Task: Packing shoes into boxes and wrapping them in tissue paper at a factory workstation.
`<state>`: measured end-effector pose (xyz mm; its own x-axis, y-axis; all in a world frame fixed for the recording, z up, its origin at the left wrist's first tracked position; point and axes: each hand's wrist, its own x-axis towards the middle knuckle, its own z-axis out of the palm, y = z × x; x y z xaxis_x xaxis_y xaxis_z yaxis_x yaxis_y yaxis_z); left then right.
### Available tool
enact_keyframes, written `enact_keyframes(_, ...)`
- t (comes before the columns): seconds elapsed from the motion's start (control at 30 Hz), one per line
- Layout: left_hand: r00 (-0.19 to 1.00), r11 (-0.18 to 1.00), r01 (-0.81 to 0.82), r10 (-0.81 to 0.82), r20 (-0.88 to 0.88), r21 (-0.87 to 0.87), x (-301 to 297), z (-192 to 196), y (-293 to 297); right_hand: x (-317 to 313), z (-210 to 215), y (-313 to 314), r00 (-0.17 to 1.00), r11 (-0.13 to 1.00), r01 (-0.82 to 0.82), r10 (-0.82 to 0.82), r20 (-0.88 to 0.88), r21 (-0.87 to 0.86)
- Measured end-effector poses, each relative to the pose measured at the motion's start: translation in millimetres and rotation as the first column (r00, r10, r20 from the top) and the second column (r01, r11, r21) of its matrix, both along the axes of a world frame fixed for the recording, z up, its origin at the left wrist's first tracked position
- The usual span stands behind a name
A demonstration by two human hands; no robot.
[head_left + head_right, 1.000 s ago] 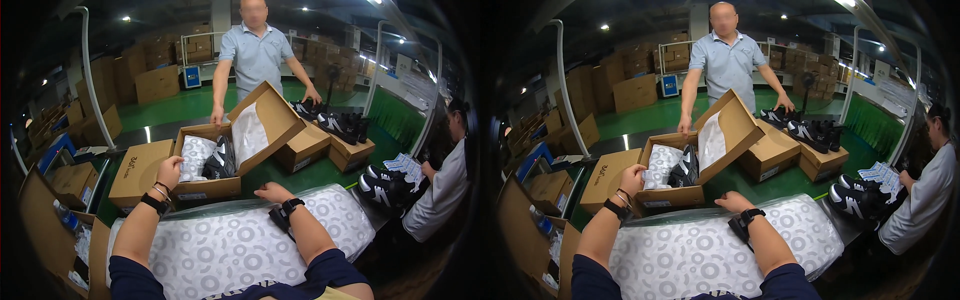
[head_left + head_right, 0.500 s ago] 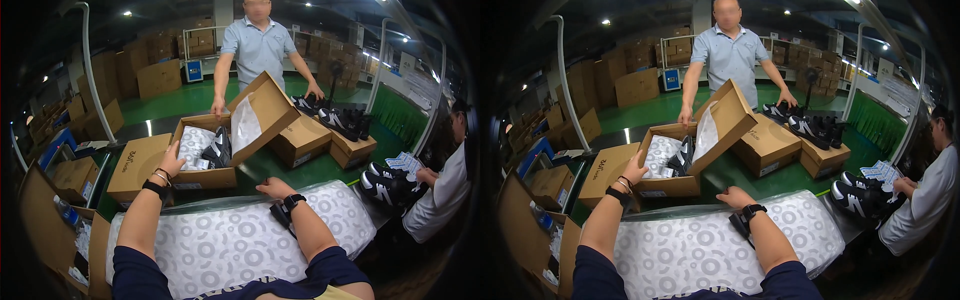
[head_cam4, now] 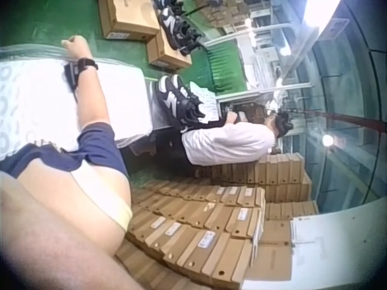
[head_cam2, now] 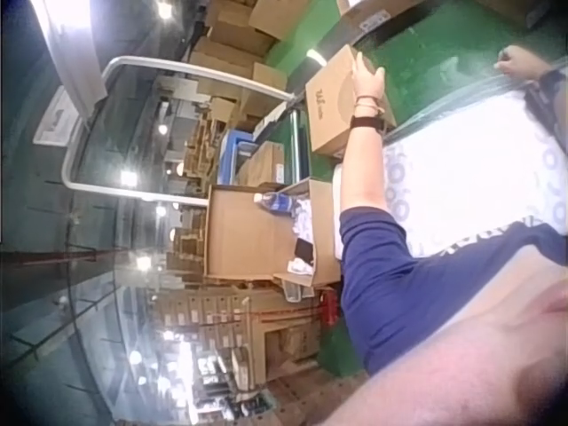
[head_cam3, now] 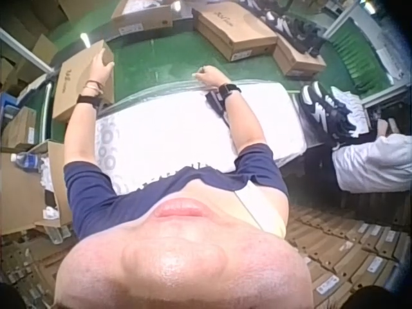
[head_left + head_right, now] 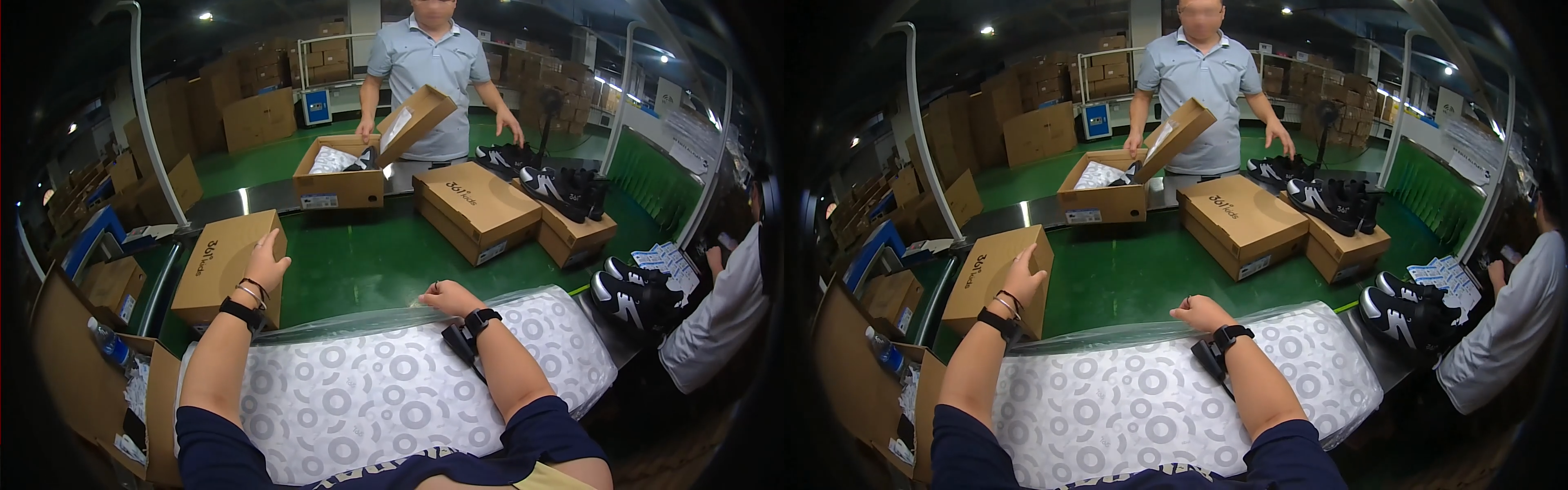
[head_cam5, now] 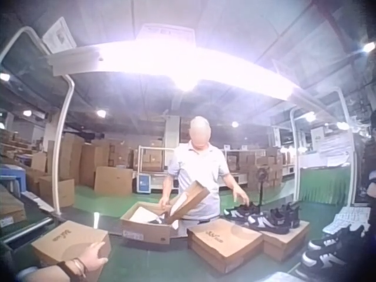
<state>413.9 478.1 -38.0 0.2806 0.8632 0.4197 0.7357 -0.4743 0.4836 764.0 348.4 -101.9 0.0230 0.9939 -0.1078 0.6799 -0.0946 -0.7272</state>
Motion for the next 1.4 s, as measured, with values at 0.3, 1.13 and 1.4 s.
enact_keyframes(0.3,1.0,0.999,-0.003,0.002,-0.023,-0.042,-0.7,3.2,-3.6,0.2,1.0,0.1,1.0,1.0,0.011,-0.011,0.004,-0.024)
enact_keyframes(1.13,1.0,0.992,0.029,-0.03,-0.009,-0.122,-0.2,2.3,-14.4,3.6,-5.6,2.4,1.0,0.999,0.025,-0.025,0.012,-0.025)
enact_keyframes(1.4,0.993,0.99,0.116,-0.114,0.032,-0.081,15.4,24.3,-33.0,-0.1,-2.2,2.5,1.0,0.998,0.02,-0.02,-0.006,-0.055)
